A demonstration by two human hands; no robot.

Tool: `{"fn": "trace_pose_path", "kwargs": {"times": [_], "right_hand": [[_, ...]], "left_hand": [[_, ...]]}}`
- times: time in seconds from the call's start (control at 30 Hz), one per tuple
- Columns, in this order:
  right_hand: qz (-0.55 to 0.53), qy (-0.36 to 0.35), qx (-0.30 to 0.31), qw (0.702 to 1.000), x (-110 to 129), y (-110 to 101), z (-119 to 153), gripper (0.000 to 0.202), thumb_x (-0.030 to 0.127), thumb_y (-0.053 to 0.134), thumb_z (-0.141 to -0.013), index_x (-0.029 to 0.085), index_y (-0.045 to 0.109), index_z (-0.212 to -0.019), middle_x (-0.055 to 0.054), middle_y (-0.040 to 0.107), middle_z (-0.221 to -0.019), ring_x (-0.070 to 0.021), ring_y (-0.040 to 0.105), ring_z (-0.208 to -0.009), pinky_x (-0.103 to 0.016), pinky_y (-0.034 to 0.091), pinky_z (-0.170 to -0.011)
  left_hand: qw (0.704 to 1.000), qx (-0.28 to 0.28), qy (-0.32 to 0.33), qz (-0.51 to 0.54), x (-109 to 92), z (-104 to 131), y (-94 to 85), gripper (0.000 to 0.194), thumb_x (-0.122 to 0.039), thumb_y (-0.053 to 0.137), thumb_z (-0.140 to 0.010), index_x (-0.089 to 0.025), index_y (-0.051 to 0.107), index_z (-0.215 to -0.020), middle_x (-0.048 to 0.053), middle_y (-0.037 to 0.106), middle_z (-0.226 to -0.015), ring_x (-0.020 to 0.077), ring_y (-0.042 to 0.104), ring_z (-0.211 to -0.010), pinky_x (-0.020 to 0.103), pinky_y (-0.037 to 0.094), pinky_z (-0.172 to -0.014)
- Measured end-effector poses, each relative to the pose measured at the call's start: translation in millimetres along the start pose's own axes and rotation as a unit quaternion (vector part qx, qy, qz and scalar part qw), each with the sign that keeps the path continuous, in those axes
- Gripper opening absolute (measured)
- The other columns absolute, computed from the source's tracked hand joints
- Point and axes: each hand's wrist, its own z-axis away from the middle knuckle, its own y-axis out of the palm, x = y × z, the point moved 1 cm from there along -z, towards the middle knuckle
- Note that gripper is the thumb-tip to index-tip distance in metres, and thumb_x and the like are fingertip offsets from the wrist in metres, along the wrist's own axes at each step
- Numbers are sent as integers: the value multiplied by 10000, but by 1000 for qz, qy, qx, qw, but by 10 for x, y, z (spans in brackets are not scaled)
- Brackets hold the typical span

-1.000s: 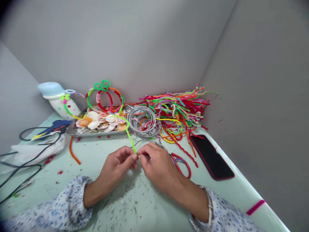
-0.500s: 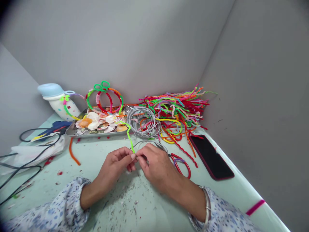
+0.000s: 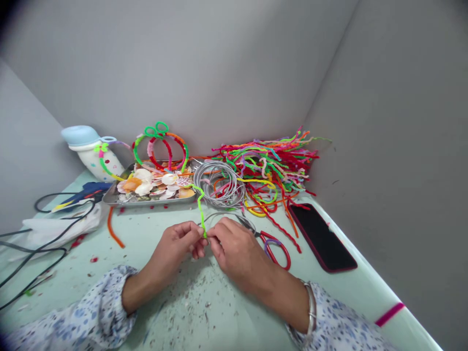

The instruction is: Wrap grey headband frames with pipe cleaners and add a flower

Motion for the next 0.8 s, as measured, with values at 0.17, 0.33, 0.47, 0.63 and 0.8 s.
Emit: {"fn": "trace_pose_path", "kwargs": {"times": [0.17,0.33,0.47,0.63,0.8], "right_hand": [[-7,-13,-7,1000,-10,11,8,115,92,506,-853,178,578,-876,-33,592,-812,-161,548,-771,-275,442,-667],[-3,-35,-5,999,-17,17,14,98,98,509,-856,166,578,-870,-40,590,-814,-163,549,-773,-278,443,-671],[0,-64,-6,998,-31,15,23,94,89,503,-861,153,571,-863,-46,585,-806,-162,547,-765,-280,445,-672],[2,-101,-17,995,-68,18,44,96,82,501,-864,149,569,-875,-59,593,-826,-166,546,-783,-285,454,-680],[22,-137,-17,990,-86,27,57,128,63,484,-861,143,581,-888,-66,597,-815,-170,533,-772,-294,458,-669]], "left_hand": [[1000,-3,13,-25,-7,-11,-2,205,-314,598,-779,-144,585,-665,11,622,-564,100,525,-469,215,412,-484],[1000,-1,-4,-13,-29,-10,-1,201,-293,603,-759,-149,558,-626,-15,587,-510,86,501,-423,205,397,-458],[1000,16,-12,-10,-15,-24,-24,210,-287,596,-763,-147,557,-612,-11,587,-515,80,494,-425,198,379,-453],[999,39,-27,-13,-31,-34,-48,188,-281,593,-762,-141,587,-636,-6,577,-517,86,512,-451,195,381,-465],[995,66,-70,-13,-96,-36,-57,178,-274,587,-750,-137,588,-636,16,610,-596,82,532,-461,192,390,-454]]}}
